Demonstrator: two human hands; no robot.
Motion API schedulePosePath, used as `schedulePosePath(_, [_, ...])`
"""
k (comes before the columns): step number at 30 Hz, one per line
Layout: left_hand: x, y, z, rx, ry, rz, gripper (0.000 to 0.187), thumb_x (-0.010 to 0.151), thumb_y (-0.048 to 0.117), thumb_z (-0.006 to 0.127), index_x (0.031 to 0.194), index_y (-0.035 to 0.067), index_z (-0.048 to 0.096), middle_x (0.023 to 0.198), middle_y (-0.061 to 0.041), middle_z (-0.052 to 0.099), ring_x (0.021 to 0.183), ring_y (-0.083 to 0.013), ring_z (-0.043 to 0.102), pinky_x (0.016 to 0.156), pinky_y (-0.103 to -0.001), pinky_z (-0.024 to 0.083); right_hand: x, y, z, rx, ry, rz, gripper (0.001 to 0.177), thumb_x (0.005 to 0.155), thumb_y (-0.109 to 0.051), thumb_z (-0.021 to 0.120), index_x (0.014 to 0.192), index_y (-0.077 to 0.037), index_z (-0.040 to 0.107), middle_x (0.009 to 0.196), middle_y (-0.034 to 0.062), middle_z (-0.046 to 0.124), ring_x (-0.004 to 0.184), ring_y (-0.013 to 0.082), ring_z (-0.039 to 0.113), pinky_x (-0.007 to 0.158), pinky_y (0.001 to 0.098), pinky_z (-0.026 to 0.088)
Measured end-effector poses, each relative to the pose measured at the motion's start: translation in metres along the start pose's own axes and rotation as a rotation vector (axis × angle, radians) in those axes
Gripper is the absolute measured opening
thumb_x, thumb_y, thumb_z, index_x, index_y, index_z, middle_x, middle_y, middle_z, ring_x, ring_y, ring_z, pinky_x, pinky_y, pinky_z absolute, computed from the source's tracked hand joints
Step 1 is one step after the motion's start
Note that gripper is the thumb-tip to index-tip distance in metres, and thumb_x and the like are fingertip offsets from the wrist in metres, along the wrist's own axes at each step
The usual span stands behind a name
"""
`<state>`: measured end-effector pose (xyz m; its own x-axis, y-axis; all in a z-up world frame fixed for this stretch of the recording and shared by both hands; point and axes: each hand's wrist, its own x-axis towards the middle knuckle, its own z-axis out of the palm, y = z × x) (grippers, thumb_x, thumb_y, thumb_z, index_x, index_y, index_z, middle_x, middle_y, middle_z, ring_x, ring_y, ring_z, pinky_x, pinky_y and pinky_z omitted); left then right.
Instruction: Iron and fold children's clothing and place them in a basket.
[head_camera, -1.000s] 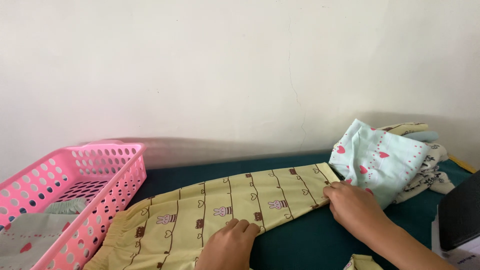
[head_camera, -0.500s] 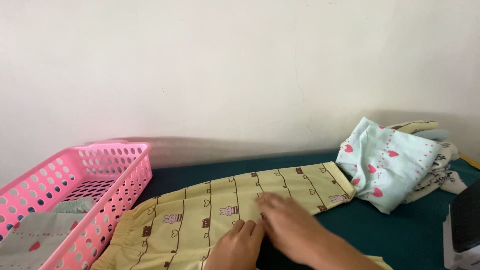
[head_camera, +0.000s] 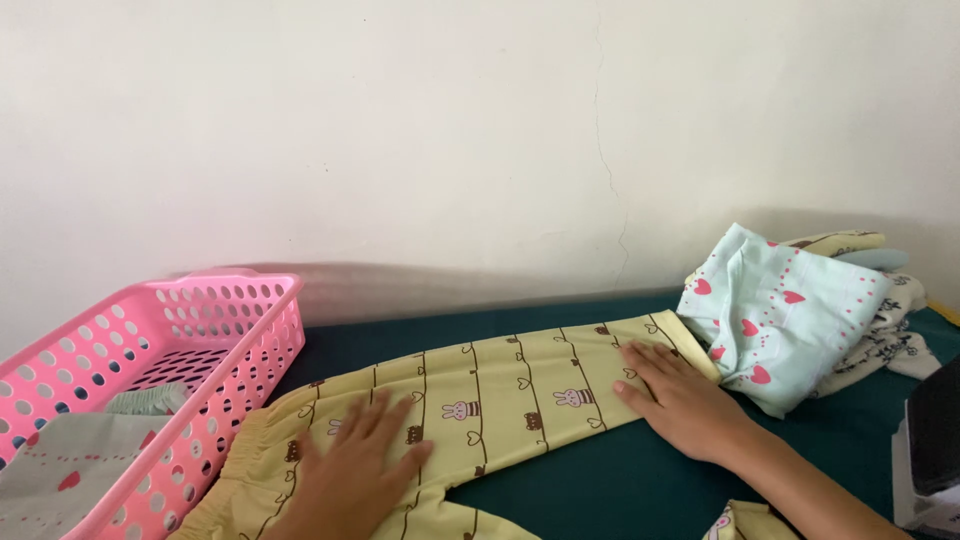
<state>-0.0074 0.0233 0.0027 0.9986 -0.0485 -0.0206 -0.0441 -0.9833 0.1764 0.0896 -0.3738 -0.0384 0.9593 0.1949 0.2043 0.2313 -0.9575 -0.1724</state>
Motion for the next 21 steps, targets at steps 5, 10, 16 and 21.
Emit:
schedulePosePath(5, [-0.009,-0.005,-0.003,0.083,0.004,-0.163,0.081,0.092,0.074,0.034,0.161,0.038,0.013,0.172,0.005,0.001,0.158,-0.0240,-0.003,0.116,-0.076,-0.005,-0.003,0.001,0.006,0.067,0.101,0.003,0.068,0.100,-0.052,0.042,0.153,-0.010,0.037,0.161,0.0106,0.035,0.151,0.0248,0.030,0.122,0.0347,0.025])
schedulePosePath(10, [-0.010,-0.004,0.001,0.104,0.036,-0.163,0.080,0.093,0.075,0.035,0.161,0.038,0.014,0.171,0.004,0.003,0.158,-0.0261,-0.001,0.116,-0.076,-0.004,-0.091,-0.039,-0.059,0.505,0.087,0.237,0.056,0.098,-0.042,0.058,0.148,-0.016,0.051,0.144,0.0072,0.064,0.132,0.0163,0.065,0.114,0.0325,0.047])
schedulePosePath(16, [-0.013,-0.004,0.001,0.099,0.072,-0.135,0.079,0.093,0.072,0.035,0.160,0.035,0.016,0.170,0.004,0.005,0.158,-0.0258,0.000,0.114,-0.078,0.000,-0.141,0.140,-0.008,0.911,0.250,0.390,0.043,0.104,-0.033,0.051,0.134,-0.006,0.065,0.126,0.0167,0.069,0.124,0.0275,0.066,0.109,0.0441,0.054])
schedulePosePath(21, [-0.015,-0.006,0.003,0.112,0.113,-0.107,0.079,0.092,0.071,0.035,0.160,0.034,0.017,0.170,0.002,0.007,0.157,-0.0261,0.004,0.114,-0.077,0.002,-0.141,0.432,0.154,0.821,0.535,0.762,0.046,0.105,-0.014,0.052,0.150,-0.006,0.050,0.132,0.0287,0.064,0.115,0.0440,0.068,0.087,0.0687,0.061])
